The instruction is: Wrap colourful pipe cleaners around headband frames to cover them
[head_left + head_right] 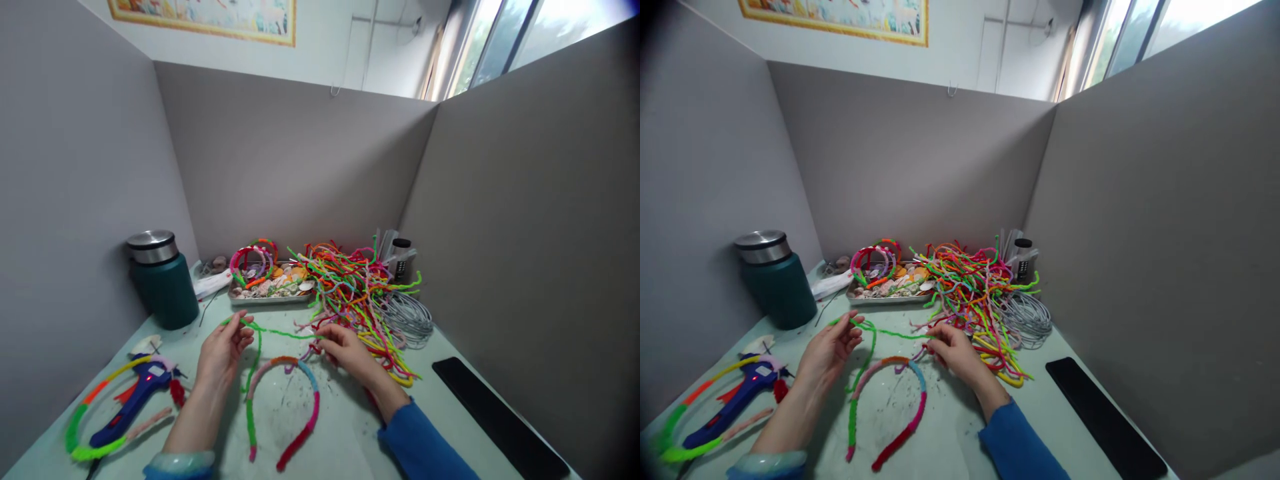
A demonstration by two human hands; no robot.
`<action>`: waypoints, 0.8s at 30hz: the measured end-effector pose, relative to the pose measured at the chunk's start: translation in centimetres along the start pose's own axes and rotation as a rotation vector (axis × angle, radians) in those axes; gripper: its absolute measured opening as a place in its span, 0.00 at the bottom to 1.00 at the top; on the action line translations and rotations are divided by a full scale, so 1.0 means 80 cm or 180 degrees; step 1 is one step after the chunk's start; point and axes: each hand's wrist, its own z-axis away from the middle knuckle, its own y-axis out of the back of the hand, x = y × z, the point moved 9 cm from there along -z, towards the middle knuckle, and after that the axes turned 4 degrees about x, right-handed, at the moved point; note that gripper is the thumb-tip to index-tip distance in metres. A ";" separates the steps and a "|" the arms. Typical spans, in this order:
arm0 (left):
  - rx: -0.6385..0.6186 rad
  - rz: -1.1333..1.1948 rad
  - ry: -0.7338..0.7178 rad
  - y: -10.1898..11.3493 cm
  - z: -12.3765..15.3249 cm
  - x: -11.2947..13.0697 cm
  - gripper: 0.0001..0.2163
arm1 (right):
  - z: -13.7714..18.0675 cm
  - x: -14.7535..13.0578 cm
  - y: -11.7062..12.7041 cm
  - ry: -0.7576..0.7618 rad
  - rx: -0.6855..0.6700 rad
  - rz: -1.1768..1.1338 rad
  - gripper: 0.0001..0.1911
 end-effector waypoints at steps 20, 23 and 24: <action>0.0315 -0.0057 0.0067 0.009 -0.004 -0.008 0.05 | 0.007 0.002 -0.015 0.0085 -0.0260 0.0547 0.16; 0.0330 -0.0035 0.0065 0.009 -0.005 -0.007 0.05 | 0.012 0.008 -0.025 -0.0174 -0.0548 0.0286 0.18; 0.0325 -0.0035 0.0060 0.009 -0.005 -0.007 0.05 | 0.014 0.010 -0.029 -0.0260 -0.0641 0.0159 0.17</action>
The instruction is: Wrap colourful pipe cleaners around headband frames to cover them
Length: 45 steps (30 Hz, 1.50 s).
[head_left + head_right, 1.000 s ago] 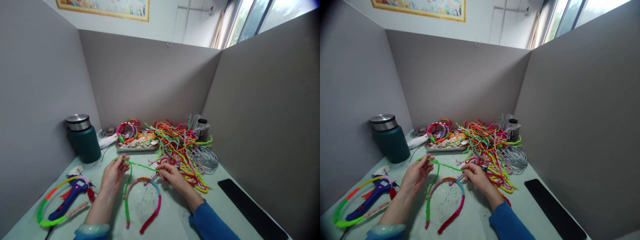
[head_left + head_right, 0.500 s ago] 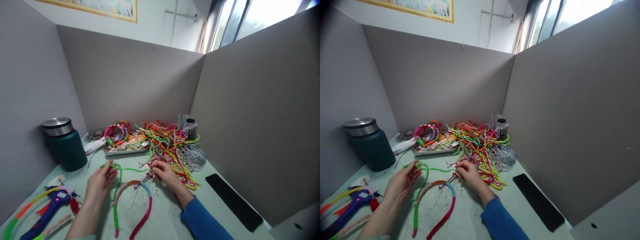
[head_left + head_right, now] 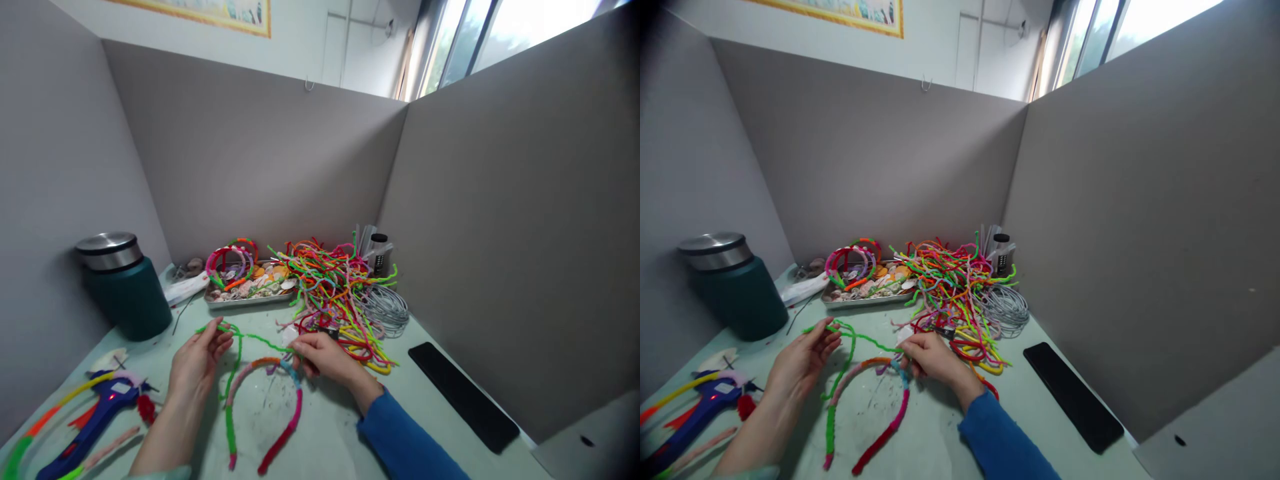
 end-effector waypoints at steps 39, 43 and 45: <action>-0.1823 -0.1075 0.0656 -0.075 0.069 -0.078 0.14 | 0.137 -0.016 0.109 -0.0265 0.1640 0.4114 0.10; -0.1857 -0.1137 0.0560 -0.074 0.066 -0.080 0.15 | 0.134 -0.019 0.105 -0.0172 0.1428 0.4111 0.10; -0.1884 -0.1198 0.0507 -0.075 0.067 -0.079 0.15 | 0.122 -0.029 0.101 -0.0176 0.1412 0.4153 0.11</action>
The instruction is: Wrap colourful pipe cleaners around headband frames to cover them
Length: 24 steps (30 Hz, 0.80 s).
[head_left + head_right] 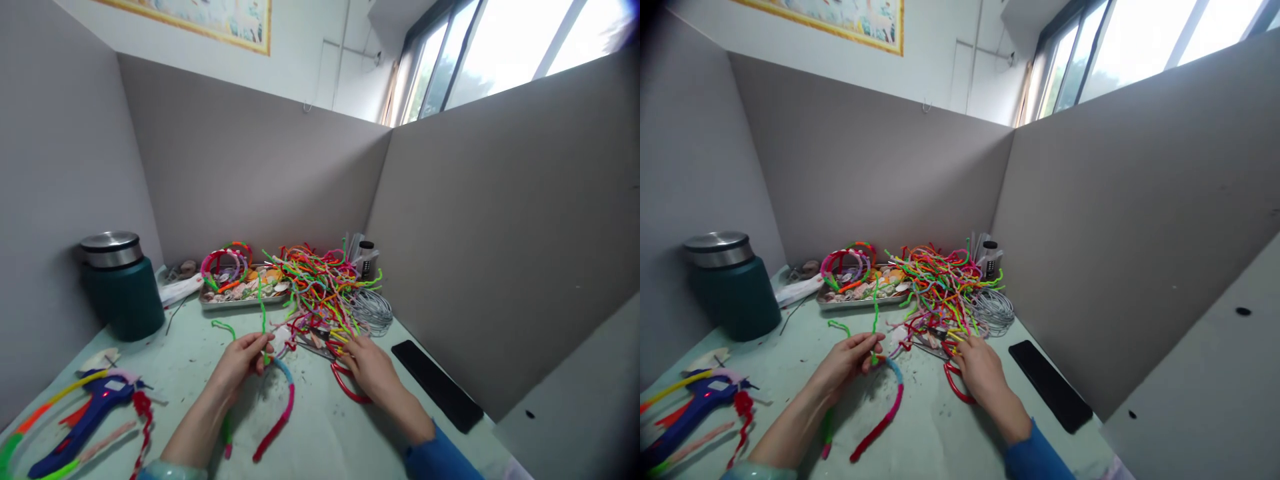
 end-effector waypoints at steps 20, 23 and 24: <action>-0.0150 -0.0190 -0.0112 -0.008 0.003 0.010 0.18 | -0.066 0.001 -0.004 0.0718 -0.0178 -0.0526 0.08; -0.0159 -0.0215 -0.0138 -0.008 0.004 0.013 0.16 | -0.065 0.013 0.003 0.0632 -0.0066 -0.1501 0.12; -0.0179 -0.0206 -0.0132 -0.008 0.004 0.013 0.16 | -0.065 0.018 0.001 0.0549 -0.0094 -0.1913 0.14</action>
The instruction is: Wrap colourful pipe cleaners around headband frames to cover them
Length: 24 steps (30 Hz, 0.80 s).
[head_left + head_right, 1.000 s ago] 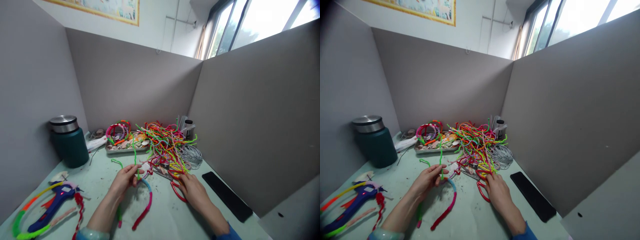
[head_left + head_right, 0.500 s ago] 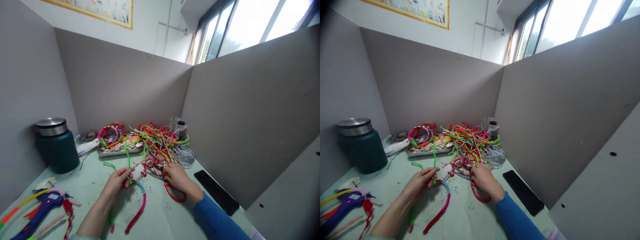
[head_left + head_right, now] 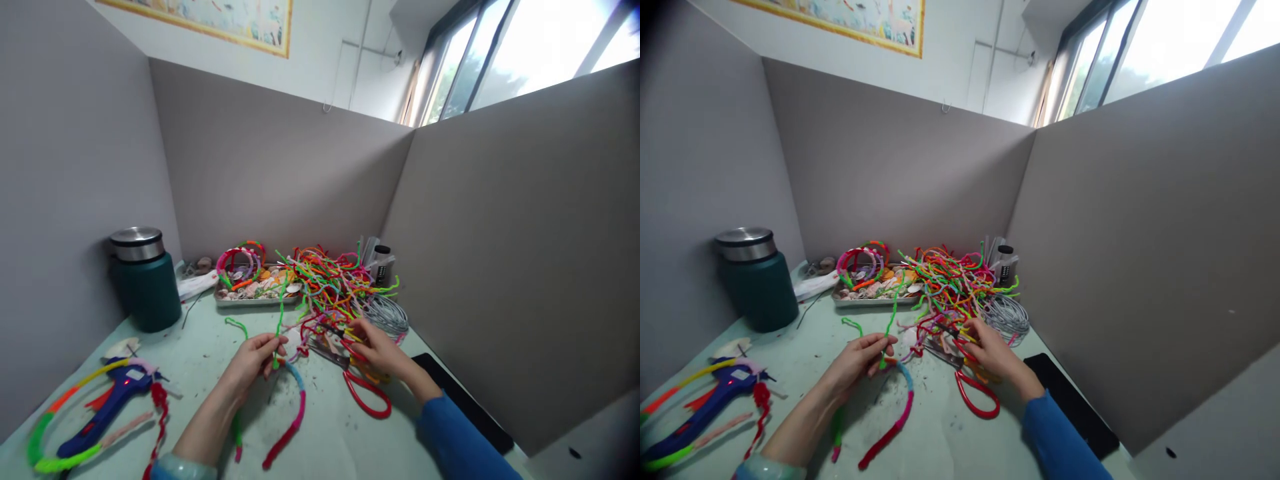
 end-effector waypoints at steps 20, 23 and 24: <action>-0.0145 0.0515 0.0147 -0.007 0.003 0.001 0.17 | 0.061 -0.050 -0.089 -0.1104 -0.1122 -0.3691 0.30; -0.0091 0.0481 0.0087 -0.005 0.003 0.004 0.16 | 0.068 -0.060 -0.098 -0.1011 -0.1208 -0.3531 0.18; -0.0070 0.0450 0.0073 -0.005 0.003 0.005 0.16 | 0.070 -0.058 -0.102 -0.1077 -0.1210 -0.3399 0.15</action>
